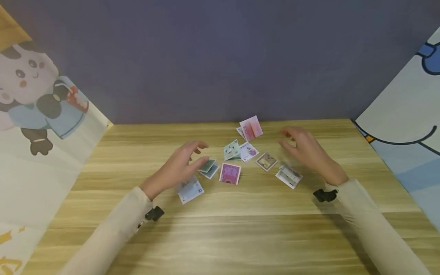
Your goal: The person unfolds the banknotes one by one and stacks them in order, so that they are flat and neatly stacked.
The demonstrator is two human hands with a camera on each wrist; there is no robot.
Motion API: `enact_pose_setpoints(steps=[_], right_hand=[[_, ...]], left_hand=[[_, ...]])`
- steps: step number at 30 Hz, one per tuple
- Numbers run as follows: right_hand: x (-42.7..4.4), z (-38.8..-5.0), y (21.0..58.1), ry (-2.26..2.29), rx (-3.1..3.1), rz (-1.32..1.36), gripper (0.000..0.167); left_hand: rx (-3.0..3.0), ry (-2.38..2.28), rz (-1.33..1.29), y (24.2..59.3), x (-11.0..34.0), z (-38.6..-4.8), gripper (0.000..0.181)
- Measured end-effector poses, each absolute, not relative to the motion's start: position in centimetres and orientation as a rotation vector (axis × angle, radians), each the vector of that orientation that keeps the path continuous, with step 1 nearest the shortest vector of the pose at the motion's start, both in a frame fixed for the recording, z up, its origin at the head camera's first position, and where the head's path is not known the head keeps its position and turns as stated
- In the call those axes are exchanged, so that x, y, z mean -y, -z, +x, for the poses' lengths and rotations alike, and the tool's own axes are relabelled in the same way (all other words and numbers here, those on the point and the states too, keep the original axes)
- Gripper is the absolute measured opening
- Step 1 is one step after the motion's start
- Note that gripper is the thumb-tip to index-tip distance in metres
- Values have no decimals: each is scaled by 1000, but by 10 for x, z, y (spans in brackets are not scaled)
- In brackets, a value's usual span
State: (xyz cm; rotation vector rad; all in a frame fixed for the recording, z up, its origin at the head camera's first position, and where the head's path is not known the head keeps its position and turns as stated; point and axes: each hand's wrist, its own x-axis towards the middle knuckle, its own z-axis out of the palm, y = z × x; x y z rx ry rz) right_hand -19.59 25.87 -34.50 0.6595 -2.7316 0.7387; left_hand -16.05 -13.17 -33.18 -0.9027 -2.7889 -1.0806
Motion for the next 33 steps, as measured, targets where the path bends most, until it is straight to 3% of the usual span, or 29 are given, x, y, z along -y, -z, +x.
enact_pose_setpoints(steps=[10,21,33], right_hand=[[-233,-265,353,-877,2931,532,36],[-203,-303,373,-730,3184,250,47],[-184,-316,369,-766,3315,211,43]], left_hand=[[2833,1579,-645,332,117,-206,31],[2802,1929,-428,346,94,-250,38],[2977,1483,-561,363,80,-264,29]])
